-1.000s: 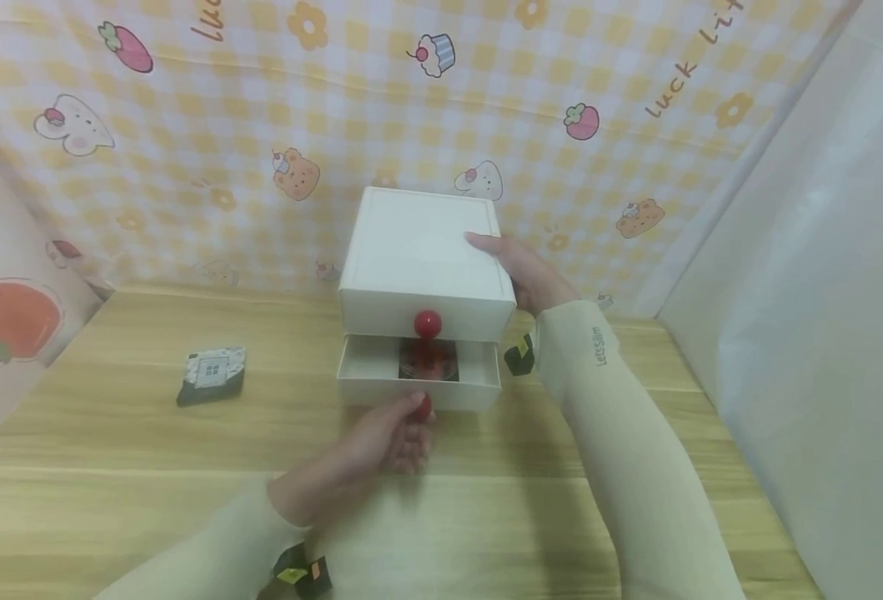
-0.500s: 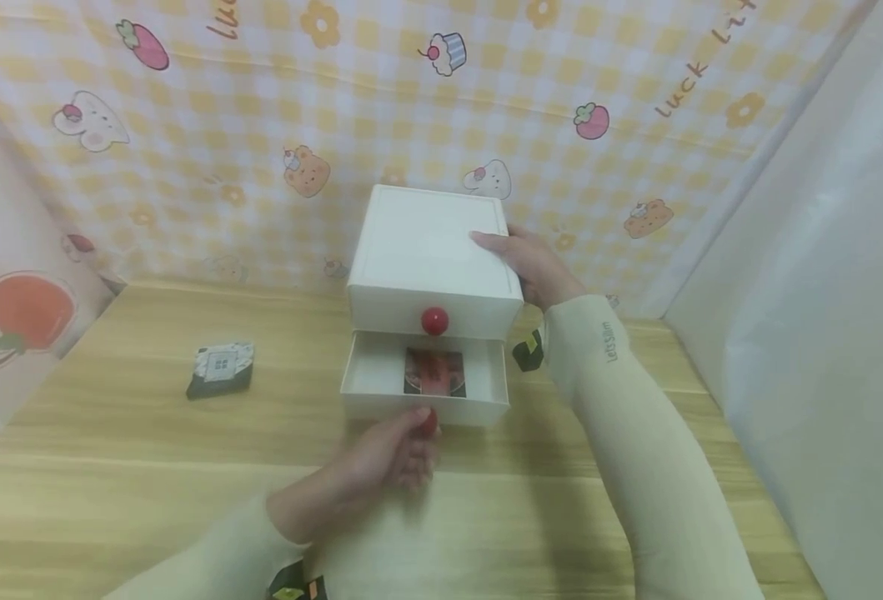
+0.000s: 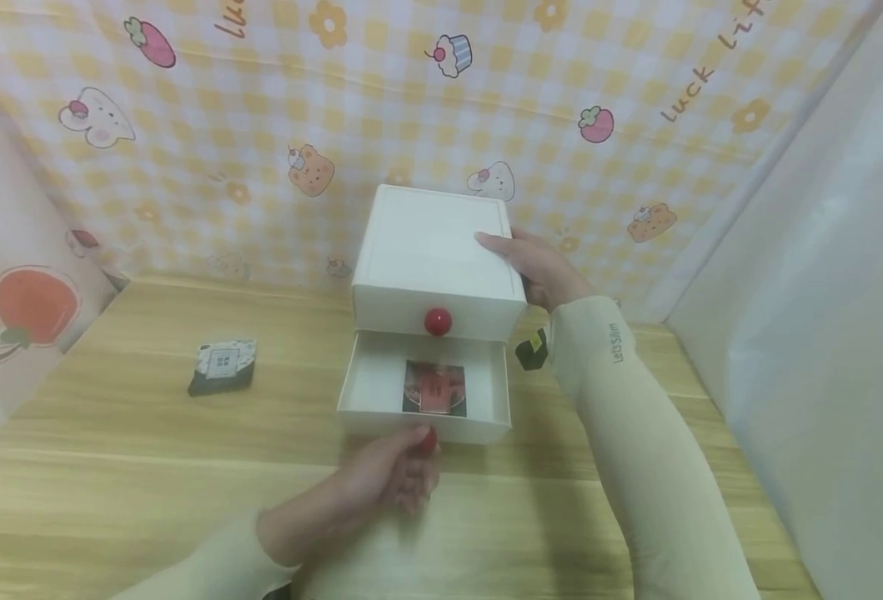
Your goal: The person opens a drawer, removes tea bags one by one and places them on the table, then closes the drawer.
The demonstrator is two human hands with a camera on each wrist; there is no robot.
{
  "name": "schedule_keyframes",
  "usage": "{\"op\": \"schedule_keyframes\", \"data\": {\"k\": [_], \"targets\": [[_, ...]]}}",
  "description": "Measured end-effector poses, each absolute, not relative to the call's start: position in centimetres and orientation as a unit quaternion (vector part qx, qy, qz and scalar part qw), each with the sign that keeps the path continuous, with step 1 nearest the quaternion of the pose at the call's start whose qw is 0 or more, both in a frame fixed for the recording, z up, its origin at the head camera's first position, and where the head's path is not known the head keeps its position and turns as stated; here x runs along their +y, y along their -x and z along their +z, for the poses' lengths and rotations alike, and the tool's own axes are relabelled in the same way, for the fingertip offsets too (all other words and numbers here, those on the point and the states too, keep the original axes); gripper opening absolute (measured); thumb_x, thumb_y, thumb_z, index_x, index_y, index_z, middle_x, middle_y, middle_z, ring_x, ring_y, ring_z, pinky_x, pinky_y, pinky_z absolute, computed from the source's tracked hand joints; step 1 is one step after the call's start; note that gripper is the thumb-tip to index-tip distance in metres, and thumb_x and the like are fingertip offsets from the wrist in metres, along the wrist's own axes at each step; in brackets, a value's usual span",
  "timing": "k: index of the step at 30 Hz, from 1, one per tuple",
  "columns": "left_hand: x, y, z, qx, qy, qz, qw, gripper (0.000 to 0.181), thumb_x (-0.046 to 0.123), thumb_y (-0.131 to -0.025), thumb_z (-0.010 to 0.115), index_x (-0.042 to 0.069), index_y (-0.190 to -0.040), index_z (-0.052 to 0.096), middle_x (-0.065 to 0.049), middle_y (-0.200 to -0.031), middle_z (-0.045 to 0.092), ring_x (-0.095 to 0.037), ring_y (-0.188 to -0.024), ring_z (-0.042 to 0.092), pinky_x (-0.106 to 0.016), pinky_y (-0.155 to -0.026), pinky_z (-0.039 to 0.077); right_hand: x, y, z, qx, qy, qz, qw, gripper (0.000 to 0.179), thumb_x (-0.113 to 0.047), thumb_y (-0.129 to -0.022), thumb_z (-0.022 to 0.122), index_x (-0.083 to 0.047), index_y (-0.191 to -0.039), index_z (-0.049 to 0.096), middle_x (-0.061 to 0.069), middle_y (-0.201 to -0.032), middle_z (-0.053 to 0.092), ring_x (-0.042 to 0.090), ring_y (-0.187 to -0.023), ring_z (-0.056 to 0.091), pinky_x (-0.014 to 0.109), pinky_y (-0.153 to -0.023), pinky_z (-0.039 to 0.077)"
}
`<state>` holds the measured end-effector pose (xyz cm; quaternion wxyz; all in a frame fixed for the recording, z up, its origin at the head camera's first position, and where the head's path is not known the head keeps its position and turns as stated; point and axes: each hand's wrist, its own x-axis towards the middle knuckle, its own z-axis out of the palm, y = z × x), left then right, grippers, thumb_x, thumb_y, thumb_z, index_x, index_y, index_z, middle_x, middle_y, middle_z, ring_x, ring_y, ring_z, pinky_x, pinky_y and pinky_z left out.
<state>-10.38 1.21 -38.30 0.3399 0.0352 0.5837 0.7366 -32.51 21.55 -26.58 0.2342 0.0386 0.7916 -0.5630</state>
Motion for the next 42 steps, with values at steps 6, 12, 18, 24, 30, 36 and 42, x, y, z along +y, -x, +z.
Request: {"op": "schedule_keyframes", "data": {"k": [6,12,18,24,30,36,42], "targets": [[0.9,9.3,-38.6,0.573,-0.045,0.737,0.356,0.041,0.042,-0.107,0.033,0.005,-0.113,0.05,0.001,-0.072,0.056,-0.012,-0.063,0.054,-0.022,-0.059,0.045,21.6,32.4,-26.6,0.796,-0.04,-0.557,0.233,0.077,-0.055,-0.099,0.054,-0.03,-0.162,0.018,0.008,-0.128,0.056,0.017,-0.096,0.069,0.038,-0.083,0.06],[0.6,8.8,-38.9,0.57,-0.049,0.739,0.356,0.043,0.042,-0.107,0.035,0.003,-0.114,0.051,0.0,-0.073,0.057,-0.012,-0.063,0.053,-0.023,-0.06,0.045,21.7,32.3,-26.6,0.801,-0.033,-0.55,0.235,0.079,-0.057,-0.099,0.054,-0.032,-0.163,0.015,0.009,-0.131,0.054,0.018,-0.098,0.069,0.039,-0.084,0.06],[0.5,8.3,-39.2,0.56,-0.053,0.738,0.373,0.047,0.043,-0.107,0.036,0.0,-0.12,0.052,0.0,-0.074,0.058,-0.01,-0.063,0.053,-0.022,-0.059,0.045,21.5,32.2,-26.5,0.801,-0.029,-0.55,0.234,0.078,-0.058,-0.099,0.053,-0.032,-0.162,0.016,0.01,-0.131,0.054,0.019,-0.098,0.069,0.04,-0.083,0.06],[0.4,7.7,-39.4,0.558,-0.045,0.74,0.373,0.044,0.042,-0.107,0.036,0.002,-0.117,0.052,-0.001,-0.074,0.058,-0.011,-0.063,0.053,-0.022,-0.06,0.045,21.5,32.2,-26.4,0.801,-0.028,-0.547,0.24,0.079,-0.059,-0.099,0.051,-0.032,-0.163,0.012,0.01,-0.132,0.053,0.019,-0.1,0.069,0.04,-0.084,0.06],[0.3,7.4,-39.7,0.56,-0.043,0.738,0.375,0.047,0.044,-0.107,0.037,0.002,-0.119,0.054,-0.001,-0.075,0.059,-0.012,-0.064,0.054,-0.023,-0.061,0.046,21.5,32.1,-26.4,0.8,-0.029,-0.549,0.24,0.078,-0.059,-0.099,0.051,-0.032,-0.162,0.012,0.01,-0.132,0.053,0.019,-0.099,0.069,0.04,-0.083,0.06],[-0.3,7.3,-40.1,0.566,-0.057,0.718,0.402,0.058,0.048,-0.106,0.037,0.0,-0.129,0.057,0.0,-0.078,0.064,-0.01,-0.067,0.059,-0.022,-0.063,0.046,21.5,32.0,-26.6,0.797,-0.027,-0.555,0.238,0.078,-0.058,-0.1,0.051,-0.034,-0.162,0.011,0.01,-0.132,0.052,0.019,-0.099,0.068,0.04,-0.082,0.06],[-1.7,7.0,-39.5,0.602,-0.148,0.65,0.44,0.052,0.041,-0.108,0.039,-0.001,-0.125,0.064,-0.021,-0.09,0.072,-0.01,-0.07,0.061,-0.021,-0.063,0.047,21.5,32.0,-26.7,0.797,-0.026,-0.556,0.235,0.078,-0.058,-0.1,0.049,-0.032,-0.162,0.009,0.012,-0.134,0.052,0.021,-0.102,0.068,0.04,-0.083,0.06]]}}
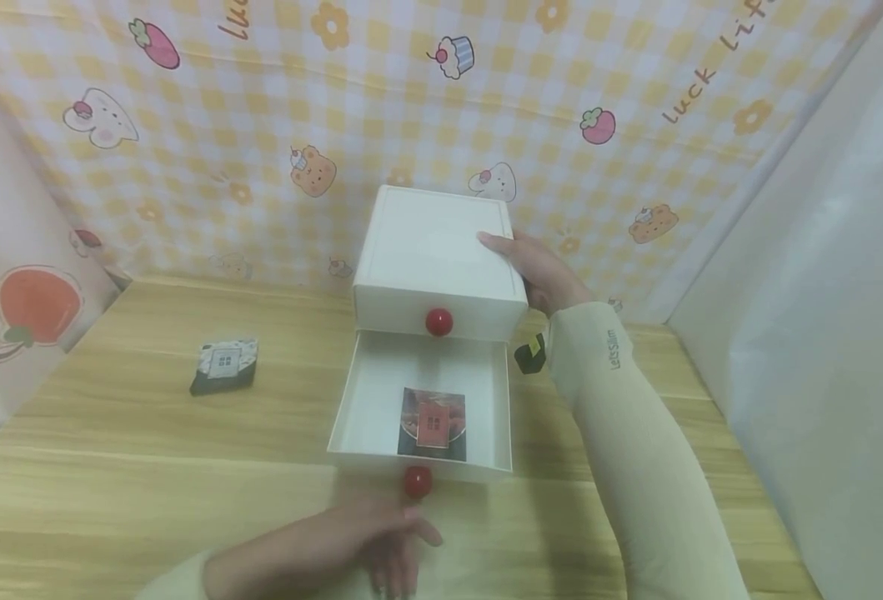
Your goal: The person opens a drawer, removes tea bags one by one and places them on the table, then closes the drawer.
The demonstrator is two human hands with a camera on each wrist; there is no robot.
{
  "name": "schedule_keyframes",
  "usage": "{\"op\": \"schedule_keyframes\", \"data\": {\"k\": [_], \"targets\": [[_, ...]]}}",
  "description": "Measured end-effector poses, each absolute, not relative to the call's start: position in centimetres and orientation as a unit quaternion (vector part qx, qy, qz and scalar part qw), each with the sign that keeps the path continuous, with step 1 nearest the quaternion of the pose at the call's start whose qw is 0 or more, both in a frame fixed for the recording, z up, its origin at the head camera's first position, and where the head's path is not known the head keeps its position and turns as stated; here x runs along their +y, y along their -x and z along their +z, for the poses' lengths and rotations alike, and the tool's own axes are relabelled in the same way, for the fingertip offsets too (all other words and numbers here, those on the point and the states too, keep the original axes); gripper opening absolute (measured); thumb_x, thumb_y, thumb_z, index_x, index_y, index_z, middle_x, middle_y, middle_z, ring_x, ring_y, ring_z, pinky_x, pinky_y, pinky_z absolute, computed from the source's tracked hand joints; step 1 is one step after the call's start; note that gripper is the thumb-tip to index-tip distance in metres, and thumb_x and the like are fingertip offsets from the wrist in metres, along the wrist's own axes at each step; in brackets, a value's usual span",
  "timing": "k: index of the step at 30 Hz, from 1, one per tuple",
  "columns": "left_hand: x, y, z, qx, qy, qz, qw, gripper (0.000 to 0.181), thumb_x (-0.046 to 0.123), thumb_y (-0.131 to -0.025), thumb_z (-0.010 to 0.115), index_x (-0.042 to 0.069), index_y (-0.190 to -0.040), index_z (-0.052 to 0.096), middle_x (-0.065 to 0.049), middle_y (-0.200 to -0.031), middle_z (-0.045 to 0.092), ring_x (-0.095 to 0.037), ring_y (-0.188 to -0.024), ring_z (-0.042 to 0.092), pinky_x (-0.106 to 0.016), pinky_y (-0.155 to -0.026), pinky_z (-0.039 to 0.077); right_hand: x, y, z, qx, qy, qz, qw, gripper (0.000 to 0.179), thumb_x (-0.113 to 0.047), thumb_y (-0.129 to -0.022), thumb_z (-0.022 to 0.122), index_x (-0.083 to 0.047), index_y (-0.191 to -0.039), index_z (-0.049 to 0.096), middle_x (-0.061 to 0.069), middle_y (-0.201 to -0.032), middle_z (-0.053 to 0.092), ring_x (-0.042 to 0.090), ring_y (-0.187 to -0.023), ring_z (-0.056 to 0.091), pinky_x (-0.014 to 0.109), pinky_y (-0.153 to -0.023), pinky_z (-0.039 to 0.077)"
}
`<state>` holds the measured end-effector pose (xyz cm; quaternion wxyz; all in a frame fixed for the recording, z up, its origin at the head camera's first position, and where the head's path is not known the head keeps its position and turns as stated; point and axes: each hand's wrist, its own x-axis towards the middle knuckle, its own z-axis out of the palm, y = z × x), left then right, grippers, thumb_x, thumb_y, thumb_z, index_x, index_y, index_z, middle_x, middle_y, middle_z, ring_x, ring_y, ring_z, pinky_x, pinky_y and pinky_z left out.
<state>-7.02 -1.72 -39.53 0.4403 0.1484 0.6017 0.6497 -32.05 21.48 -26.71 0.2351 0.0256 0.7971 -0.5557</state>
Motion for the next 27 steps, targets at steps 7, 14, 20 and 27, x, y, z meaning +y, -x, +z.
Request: {"op": "schedule_keyframes", "data": {"k": [7,14,20,27], "targets": [[-2.9,6.9,-35.9,0.764,-0.321,0.495,0.263,0.027,0.036,-0.105,0.053,0.018,-0.108,0.073,0.013,-0.08,0.067,0.002,-0.068,0.056,-0.015,-0.064,0.048,21.5,32.0,-26.9,0.796,-0.03,-0.558,0.232,0.08,-0.057,-0.101,0.049,-0.03,-0.163,0.006,0.012,-0.135,0.051,0.021,-0.103,0.067,0.04,-0.084,0.06],[-3.9,8.8,-32.0,0.822,-0.484,0.274,-0.118,0.009,0.023,-0.098,0.066,0.019,-0.093,0.071,0.013,-0.086,0.069,0.005,-0.072,0.056,-0.007,-0.069,0.045,21.5,31.9,-26.8,0.798,-0.017,-0.555,0.233,0.079,-0.058,-0.101,0.048,-0.03,-0.162,0.008,0.012,-0.137,0.052,0.021,-0.103,0.069,0.041,-0.084,0.061],[-3.8,11.4,-30.3,0.847,-0.458,0.246,-0.109,0.006,0.022,-0.093,0.074,0.017,-0.095,0.074,0.009,-0.089,0.073,0.0,-0.072,0.06,-0.012,-0.066,0.048,21.4,32.0,-26.8,0.8,-0.019,-0.554,0.231,0.078,-0.057,-0.101,0.048,-0.028,-0.162,0.01,0.011,-0.136,0.052,0.021,-0.104,0.068,0.04,-0.084,0.061],[-3.2,14.3,-29.4,0.877,-0.446,0.157,-0.081,0.009,0.019,-0.088,0.078,0.014,-0.093,0.075,0.005,-0.082,0.07,-0.006,-0.067,0.06,-0.017,-0.062,0.05,21.4,32.0,-26.9,0.796,-0.017,-0.555,0.238,0.077,-0.058,-0.101,0.046,-0.03,-0.162,0.008,0.011,-0.138,0.052,0.022,-0.106,0.068,0.042,-0.085,0.061]]}}
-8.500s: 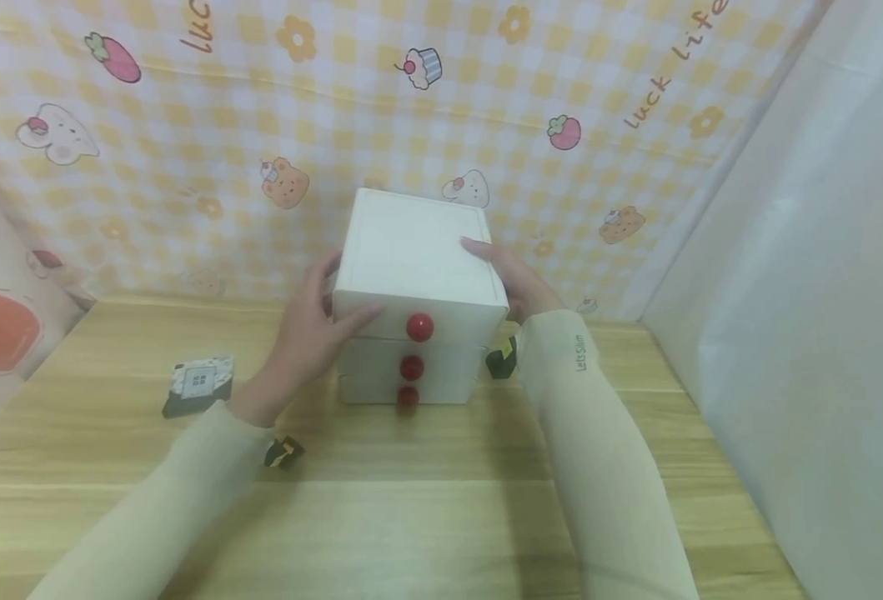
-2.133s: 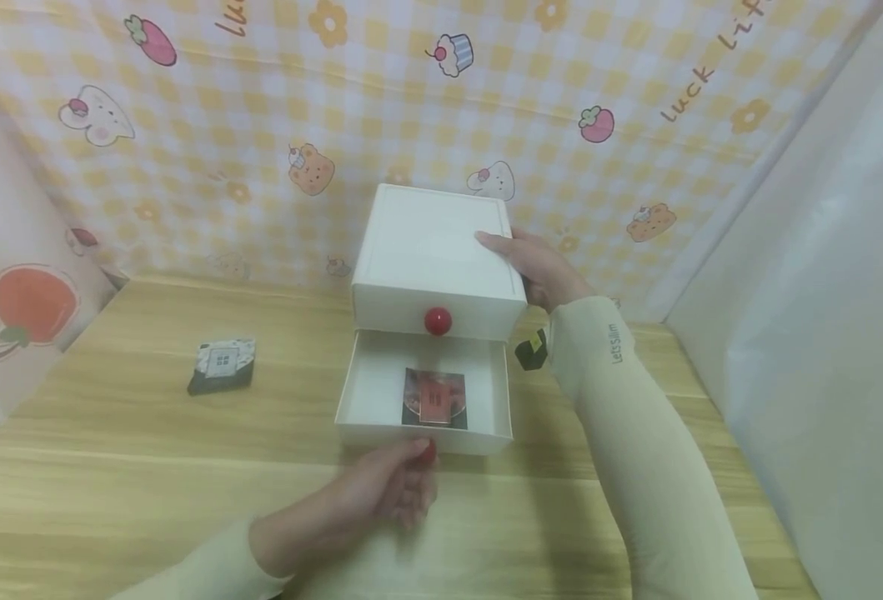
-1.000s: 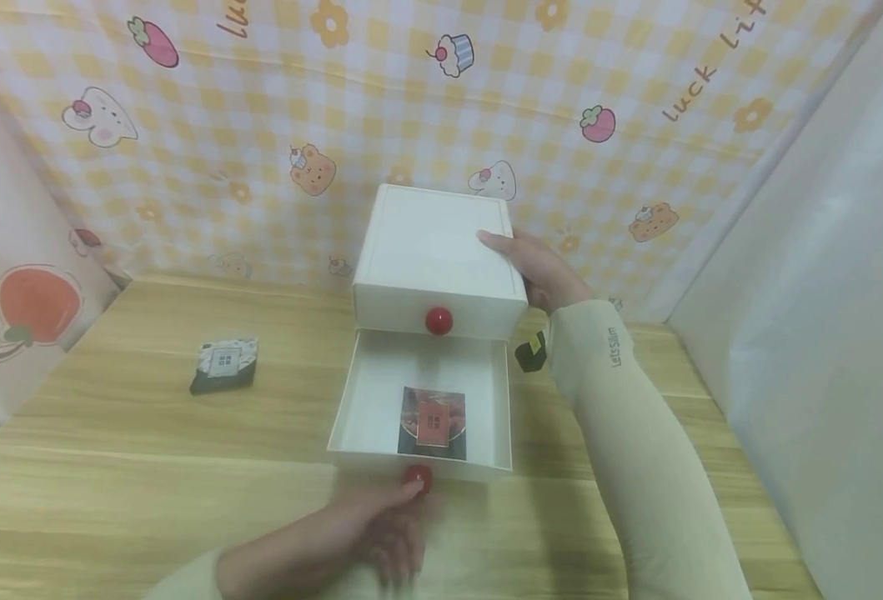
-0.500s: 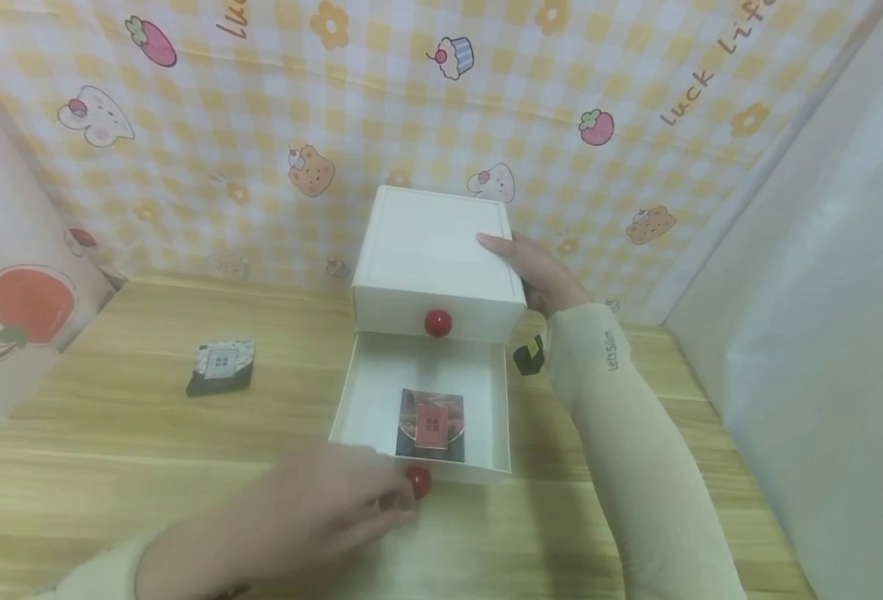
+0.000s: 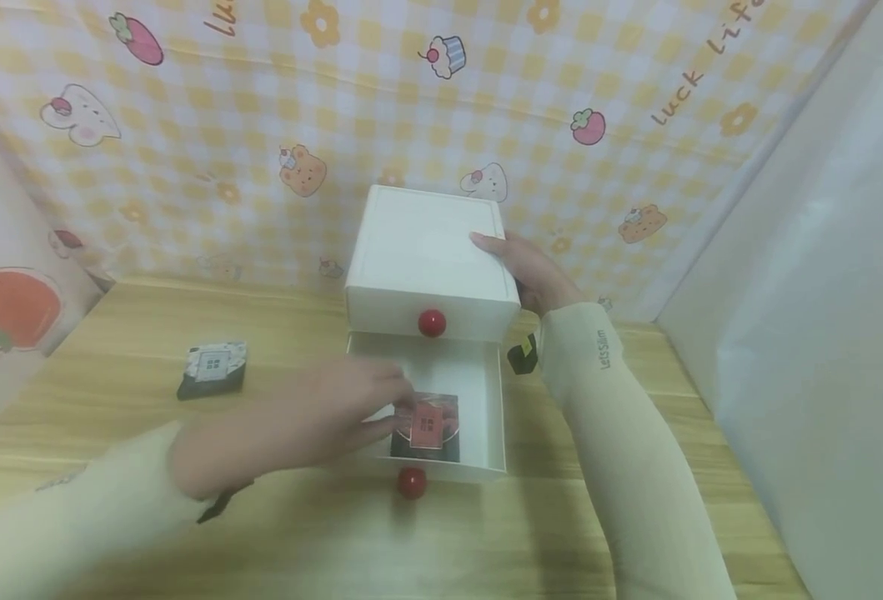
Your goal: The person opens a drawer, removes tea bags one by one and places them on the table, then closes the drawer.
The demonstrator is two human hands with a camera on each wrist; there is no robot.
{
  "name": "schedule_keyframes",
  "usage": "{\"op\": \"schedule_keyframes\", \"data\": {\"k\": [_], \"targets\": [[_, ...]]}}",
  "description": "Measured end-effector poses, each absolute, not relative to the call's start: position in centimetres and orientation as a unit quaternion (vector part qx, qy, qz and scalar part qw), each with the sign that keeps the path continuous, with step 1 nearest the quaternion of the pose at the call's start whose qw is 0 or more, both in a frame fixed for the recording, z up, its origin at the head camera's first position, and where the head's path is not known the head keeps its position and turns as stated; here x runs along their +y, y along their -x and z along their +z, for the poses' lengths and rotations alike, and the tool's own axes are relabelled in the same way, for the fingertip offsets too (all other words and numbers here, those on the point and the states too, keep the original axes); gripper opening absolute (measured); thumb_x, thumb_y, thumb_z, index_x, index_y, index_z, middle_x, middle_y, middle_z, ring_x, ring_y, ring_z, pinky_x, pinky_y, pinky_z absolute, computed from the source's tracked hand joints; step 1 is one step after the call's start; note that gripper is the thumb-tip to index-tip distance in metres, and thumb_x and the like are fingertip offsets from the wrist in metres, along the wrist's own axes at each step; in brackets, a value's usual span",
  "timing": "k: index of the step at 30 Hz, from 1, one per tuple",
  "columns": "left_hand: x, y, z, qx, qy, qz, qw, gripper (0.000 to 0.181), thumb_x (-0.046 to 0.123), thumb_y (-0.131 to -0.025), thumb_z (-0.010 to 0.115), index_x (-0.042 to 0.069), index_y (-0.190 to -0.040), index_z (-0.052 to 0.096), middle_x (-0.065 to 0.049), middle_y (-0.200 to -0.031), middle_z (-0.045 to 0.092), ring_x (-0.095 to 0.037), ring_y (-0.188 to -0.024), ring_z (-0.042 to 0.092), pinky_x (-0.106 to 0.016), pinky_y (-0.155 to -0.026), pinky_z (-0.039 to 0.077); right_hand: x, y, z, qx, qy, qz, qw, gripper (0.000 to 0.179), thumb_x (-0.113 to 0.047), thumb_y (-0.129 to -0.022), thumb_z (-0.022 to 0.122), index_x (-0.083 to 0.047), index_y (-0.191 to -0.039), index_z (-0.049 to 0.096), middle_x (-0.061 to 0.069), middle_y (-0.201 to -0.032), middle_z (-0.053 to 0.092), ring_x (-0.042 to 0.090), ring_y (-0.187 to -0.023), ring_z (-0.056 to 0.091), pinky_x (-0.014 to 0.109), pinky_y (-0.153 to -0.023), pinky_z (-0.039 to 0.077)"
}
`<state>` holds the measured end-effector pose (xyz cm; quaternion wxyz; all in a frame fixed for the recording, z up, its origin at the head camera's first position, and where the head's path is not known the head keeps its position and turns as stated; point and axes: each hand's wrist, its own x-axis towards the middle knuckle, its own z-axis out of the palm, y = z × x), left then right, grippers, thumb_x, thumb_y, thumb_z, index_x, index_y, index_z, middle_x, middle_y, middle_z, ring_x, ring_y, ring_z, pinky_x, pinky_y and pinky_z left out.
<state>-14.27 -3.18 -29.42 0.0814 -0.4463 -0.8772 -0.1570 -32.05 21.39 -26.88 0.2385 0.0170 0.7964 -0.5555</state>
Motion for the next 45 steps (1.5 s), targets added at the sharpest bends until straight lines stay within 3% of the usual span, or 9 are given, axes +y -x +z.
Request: {"op": "schedule_keyframes", "data": {"k": [5,12,17,21,25,35,45], "targets": [[-2.9,15.9,-29.7,-0.878,0.453,-0.14,0.063,0.004,0.016,-0.089,0.076,0.012,-0.089,0.073,0.003,-0.084,0.072,-0.009,-0.07,0.065,-0.021,-0.064,0.053,21.4,32.2,-27.1,0.796,-0.016,-0.557,0.238,0.077,-0.059,-0.101,0.046,-0.03,-0.162,0.007,0.012,-0.138,0.052,0.023,-0.107,0.068,0.042,-0.085,0.061],[-2.2,17.8,-30.3,-0.911,0.39,-0.127,-0.053,0.018,0.025,-0.096,0.068,0.011,-0.103,0.076,-0.002,-0.099,0.077,-0.011,-0.078,0.068,-0.031,-0.074,0.058,21.4,32.2,-27.1,0.797,-0.03,-0.555,0.236,0.079,-0.061,-0.1,0.047,-0.031,-0.162,0.008,0.012,-0.138,0.052,0.025,-0.11,0.066,0.042,-0.085,0.06],[-1.8,18.6,-30.6,-0.924,0.353,-0.114,-0.097,0.021,0.026,-0.097,0.068,0.012,-0.111,0.076,-0.003,-0.106,0.077,-0.015,-0.086,0.07,-0.034,-0.08,0.058,21.5,32.2,-27.0,0.803,-0.028,-0.545,0.238,0.08,-0.061,-0.1,0.046,-0.031,-0.162,0.006,0.013,-0.139,0.051,0.024,-0.11,0.065,0.041,-0.084,0.06],[-1.5,19.1,-31.0,-0.929,0.335,-0.111,-0.108,0.018,0.028,-0.097,0.068,0.012,-0.102,0.076,-0.001,-0.088,0.075,-0.013,-0.073,0.064,-0.03,-0.068,0.053,21.6,32.2,-27.1,0.802,-0.021,-0.547,0.24,0.079,-0.061,-0.1,0.046,-0.031,-0.162,0.006,0.013,-0.138,0.051,0.024,-0.109,0.065,0.041,-0.083,0.06],[-1.2,19.7,-31.5,-0.931,0.326,-0.113,-0.119,0.019,0.028,-0.096,0.069,0.014,-0.085,0.072,0.004,-0.067,0.06,-0.012,-0.061,0.051,-0.027,-0.057,0.041,21.6,32.2,-27.2,0.8,-0.012,-0.55,0.241,0.079,-0.059,-0.101,0.045,-0.03,-0.162,0.006,0.013,-0.138,0.051,0.023,-0.109,0.066,0.041,-0.084,0.06],[-0.7,20.9,-32.8,-0.936,0.284,-0.141,-0.155,0.027,0.037,-0.094,0.07,0.018,-0.075,0.068,0.004,-0.068,0.065,-0.013,-0.066,0.059,-0.029,-0.064,0.046,21.5,32.4,-27.2,0.793,-0.005,-0.559,0.242,0.077,-0.058,-0.101,0.046,-0.029,-0.162,0.008,0.012,-0.137,0.052,0.023,-0.109,0.065,0.04,-0.084,0.06],[-0.4,20.8,-32.6,-0.931,0.284,-0.154,-0.169,0.023,0.034,-0.093,0.072,0.017,-0.079,0.069,0.004,-0.071,0.066,-0.014,-0.068,0.06,-0.029,-0.066,0.047,21.7,32.3,-27.2,0.794,-0.004,-0.561,0.236,0.076,-0.056,-0.102,0.045,-0.029,-0.162,0.007,0.012,-0.136,0.052,0.021,-0.106,0.067,0.039,-0.082,0.06]]}}
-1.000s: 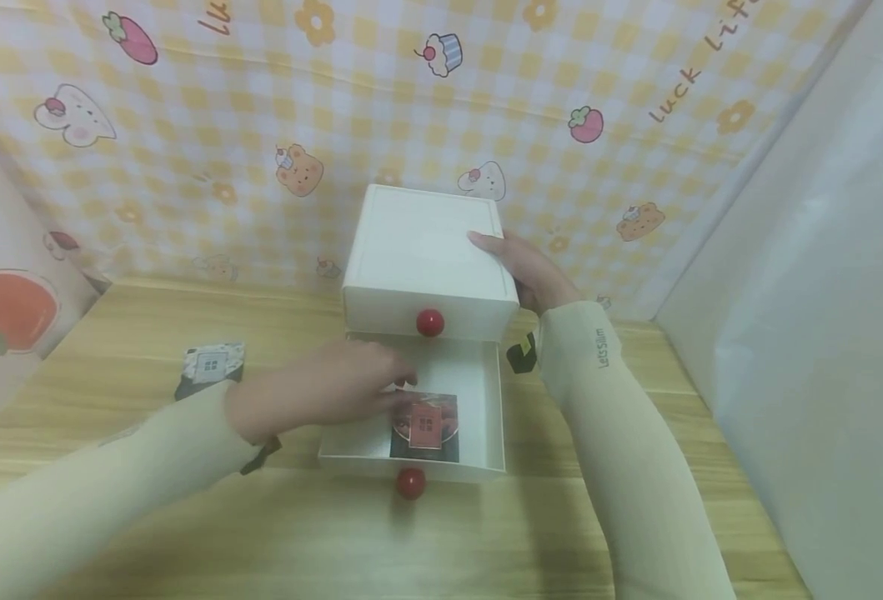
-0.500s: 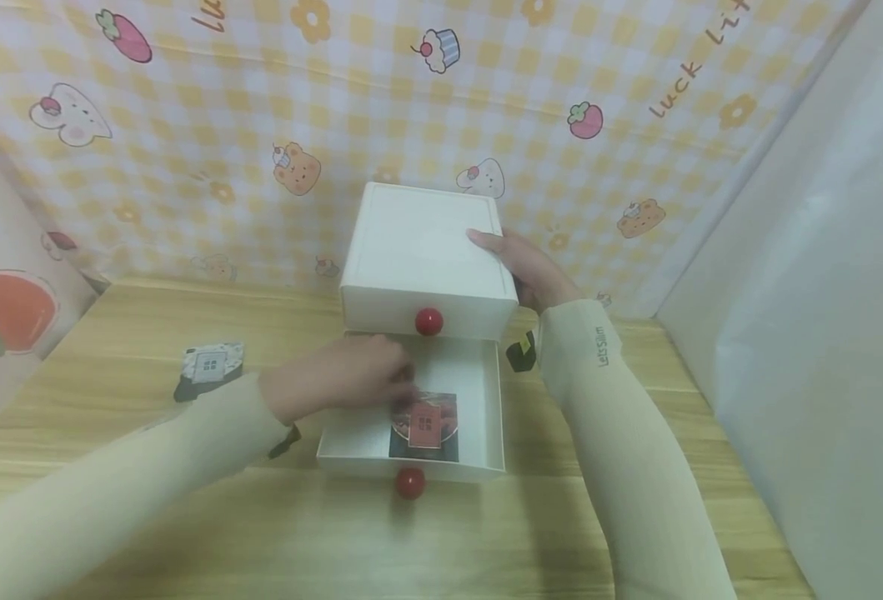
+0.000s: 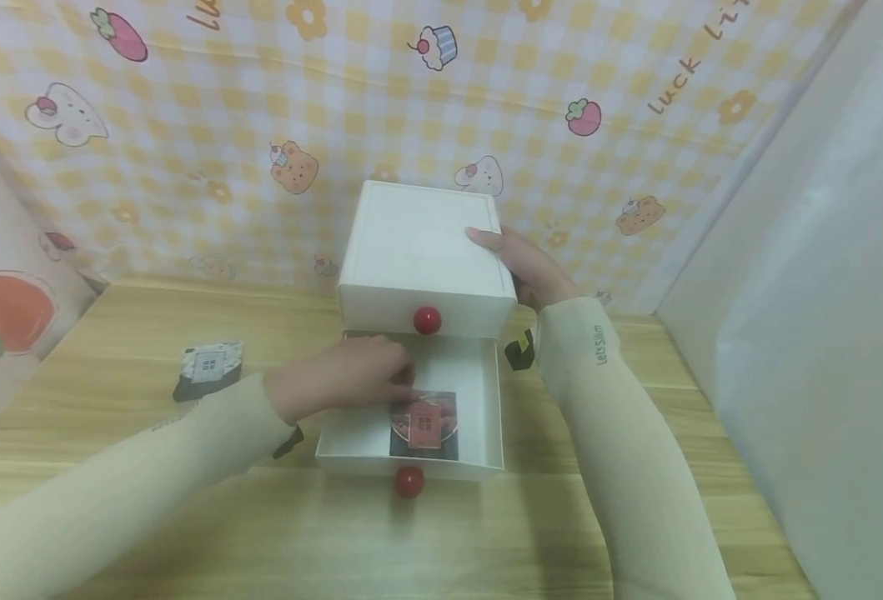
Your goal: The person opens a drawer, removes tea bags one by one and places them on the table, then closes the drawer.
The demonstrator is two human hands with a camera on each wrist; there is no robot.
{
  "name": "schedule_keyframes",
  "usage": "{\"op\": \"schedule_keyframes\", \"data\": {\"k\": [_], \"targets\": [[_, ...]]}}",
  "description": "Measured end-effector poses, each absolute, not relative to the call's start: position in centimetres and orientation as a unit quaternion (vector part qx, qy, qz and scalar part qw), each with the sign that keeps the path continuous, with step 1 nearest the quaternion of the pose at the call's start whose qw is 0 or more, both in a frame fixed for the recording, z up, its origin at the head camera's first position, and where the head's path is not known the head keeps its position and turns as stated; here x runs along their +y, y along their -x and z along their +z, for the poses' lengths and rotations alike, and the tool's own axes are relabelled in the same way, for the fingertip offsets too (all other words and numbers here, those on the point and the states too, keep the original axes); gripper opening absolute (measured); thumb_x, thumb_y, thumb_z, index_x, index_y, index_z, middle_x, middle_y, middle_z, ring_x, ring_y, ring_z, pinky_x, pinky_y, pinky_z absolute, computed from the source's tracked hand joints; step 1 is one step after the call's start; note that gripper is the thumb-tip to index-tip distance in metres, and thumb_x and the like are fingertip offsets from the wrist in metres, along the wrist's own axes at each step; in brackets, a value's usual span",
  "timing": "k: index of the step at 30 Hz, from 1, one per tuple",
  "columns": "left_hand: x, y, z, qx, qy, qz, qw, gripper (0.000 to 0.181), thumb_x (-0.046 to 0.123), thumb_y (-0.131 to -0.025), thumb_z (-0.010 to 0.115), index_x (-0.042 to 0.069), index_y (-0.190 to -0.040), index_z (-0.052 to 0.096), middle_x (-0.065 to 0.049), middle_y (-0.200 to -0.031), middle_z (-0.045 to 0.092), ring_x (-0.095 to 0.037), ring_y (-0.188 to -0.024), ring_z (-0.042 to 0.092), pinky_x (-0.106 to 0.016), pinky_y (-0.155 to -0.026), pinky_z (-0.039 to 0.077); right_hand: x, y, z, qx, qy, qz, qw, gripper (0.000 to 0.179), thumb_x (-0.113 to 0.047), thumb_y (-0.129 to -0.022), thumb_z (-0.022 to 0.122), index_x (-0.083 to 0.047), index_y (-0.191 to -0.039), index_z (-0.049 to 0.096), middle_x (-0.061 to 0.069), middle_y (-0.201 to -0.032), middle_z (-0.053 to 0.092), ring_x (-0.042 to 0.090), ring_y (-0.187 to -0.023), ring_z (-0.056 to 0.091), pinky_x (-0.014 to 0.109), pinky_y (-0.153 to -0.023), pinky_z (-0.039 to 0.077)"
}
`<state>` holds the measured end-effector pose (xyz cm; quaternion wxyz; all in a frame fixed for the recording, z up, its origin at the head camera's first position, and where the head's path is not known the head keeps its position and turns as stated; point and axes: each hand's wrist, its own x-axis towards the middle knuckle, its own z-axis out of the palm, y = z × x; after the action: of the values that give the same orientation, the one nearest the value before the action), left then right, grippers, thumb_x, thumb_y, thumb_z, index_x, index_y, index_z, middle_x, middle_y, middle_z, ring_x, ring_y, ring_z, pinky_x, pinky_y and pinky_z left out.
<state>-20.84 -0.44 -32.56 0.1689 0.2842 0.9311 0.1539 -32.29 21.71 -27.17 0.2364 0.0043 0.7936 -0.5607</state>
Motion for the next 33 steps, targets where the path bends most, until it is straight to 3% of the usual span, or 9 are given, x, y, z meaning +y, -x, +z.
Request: {"op": "schedule_keyframes", "data": {"k": [18,27,33], "targets": [[-1.0,21.5,-32.7,0.872,-0.337,0.274,0.226,0.019,0.027,-0.092,0.074,0.016,-0.079,0.066,0.003,-0.074,0.062,-0.01,-0.069,0.053,-0.023,-0.065,0.044,21.8,32.3,-27.2,0.789,-0.009,-0.567,0.238,0.076,-0.057,-0.102,0.048,-0.03,-0.162,0.01,0.01,-0.132,0.054,0.018,-0.099,0.069,0.038,-0.081,0.061],[-1.0,20.8,-32.7,0.84,-0.348,0.323,0.263,0.006,0.017,-0.094,0.072,0.011,-0.092,0.073,0.001,-0.08,0.07,-0.009,-0.069,0.063,-0.021,-0.064,0.051,21.8,32.2,-27.0,0.788,-0.012,-0.566,0.241,0.078,-0.058,-0.1,0.05,-0.03,-0.162,0.011,0.01,-0.131,0.055,0.018,-0.098,0.07,0.038,-0.081,0.061],[-1.0,20.1,-32.5,0.843,-0.356,0.326,0.24,0.004,0.015,-0.093,0.073,0.011,-0.095,0.074,0.003,-0.081,0.07,-0.007,-0.069,0.062,-0.02,-0.063,0.05,21.8,32.2,-27.0,0.787,-0.013,-0.568,0.24,0.077,-0.057,-0.101,0.049,-0.029,-0.162,0.011,0.01,-0.129,0.055,0.018,-0.097,0.07,0.038,-0.079,0.061]]}}
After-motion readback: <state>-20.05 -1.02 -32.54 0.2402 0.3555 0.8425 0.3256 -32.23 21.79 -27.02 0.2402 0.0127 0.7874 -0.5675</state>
